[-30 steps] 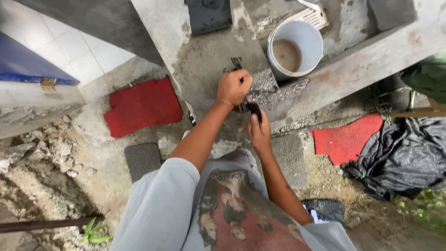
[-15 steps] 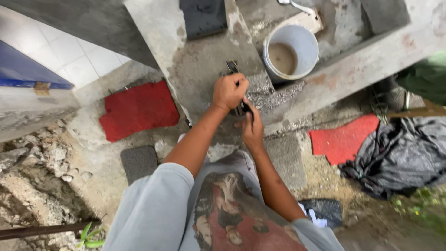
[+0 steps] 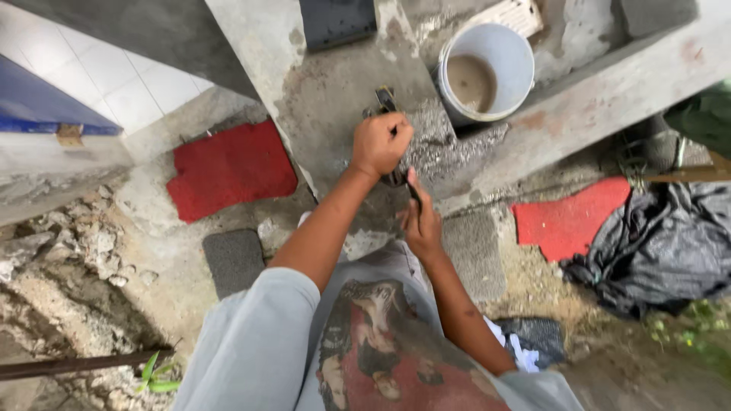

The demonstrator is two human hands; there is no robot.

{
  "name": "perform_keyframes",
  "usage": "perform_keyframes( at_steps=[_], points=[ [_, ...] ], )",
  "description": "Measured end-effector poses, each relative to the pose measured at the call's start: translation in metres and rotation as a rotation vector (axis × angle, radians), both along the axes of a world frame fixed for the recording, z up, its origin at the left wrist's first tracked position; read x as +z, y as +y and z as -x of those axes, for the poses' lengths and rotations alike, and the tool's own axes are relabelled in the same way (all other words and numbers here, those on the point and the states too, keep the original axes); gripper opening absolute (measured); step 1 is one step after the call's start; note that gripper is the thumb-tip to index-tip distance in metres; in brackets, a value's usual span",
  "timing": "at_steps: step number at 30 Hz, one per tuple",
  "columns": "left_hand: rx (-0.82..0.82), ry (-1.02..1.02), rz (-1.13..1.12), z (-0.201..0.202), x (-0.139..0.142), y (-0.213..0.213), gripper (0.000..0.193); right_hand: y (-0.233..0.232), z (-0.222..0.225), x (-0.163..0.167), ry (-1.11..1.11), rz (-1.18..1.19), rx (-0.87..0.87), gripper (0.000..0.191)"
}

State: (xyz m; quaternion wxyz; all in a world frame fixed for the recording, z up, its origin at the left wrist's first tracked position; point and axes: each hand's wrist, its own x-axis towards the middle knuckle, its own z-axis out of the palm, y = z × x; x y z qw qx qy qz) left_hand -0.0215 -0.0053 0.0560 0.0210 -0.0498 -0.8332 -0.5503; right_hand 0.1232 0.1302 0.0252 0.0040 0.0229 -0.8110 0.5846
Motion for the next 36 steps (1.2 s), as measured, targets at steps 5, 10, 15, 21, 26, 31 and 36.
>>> perform_keyframes(
  at_steps=[5,10,15,21,26,31,36],
  points=[
    [-0.01,-0.033,0.033,-0.001,0.006,-0.001,0.024,-0.002,0.0,0.001,0.008,0.04,0.007,0.043],
    [0.002,0.013,0.02,0.001,0.004,-0.002,0.021,-0.005,0.002,0.008,0.044,-0.113,-0.052,0.042],
    [-0.017,-0.065,0.008,0.0,-0.001,-0.002,0.022,-0.009,0.005,0.018,-0.079,-0.016,-0.033,0.04],
    [0.012,0.071,0.013,0.005,-0.001,-0.002,0.022,-0.013,0.006,0.021,0.227,-0.246,-0.057,0.043],
    [0.005,-0.094,0.052,0.003,-0.002,-0.001,0.026,-0.009,-0.001,0.015,-0.119,0.026,-0.062,0.043],
    [0.029,0.065,0.008,0.006,-0.001,0.0,0.022,-0.005,0.002,0.004,-0.087,0.185,-0.059,0.041],
    [0.008,-0.062,-0.008,0.005,0.002,0.001,0.023,-0.004,0.001,0.001,-0.116,0.209,-0.037,0.045]
  ],
)
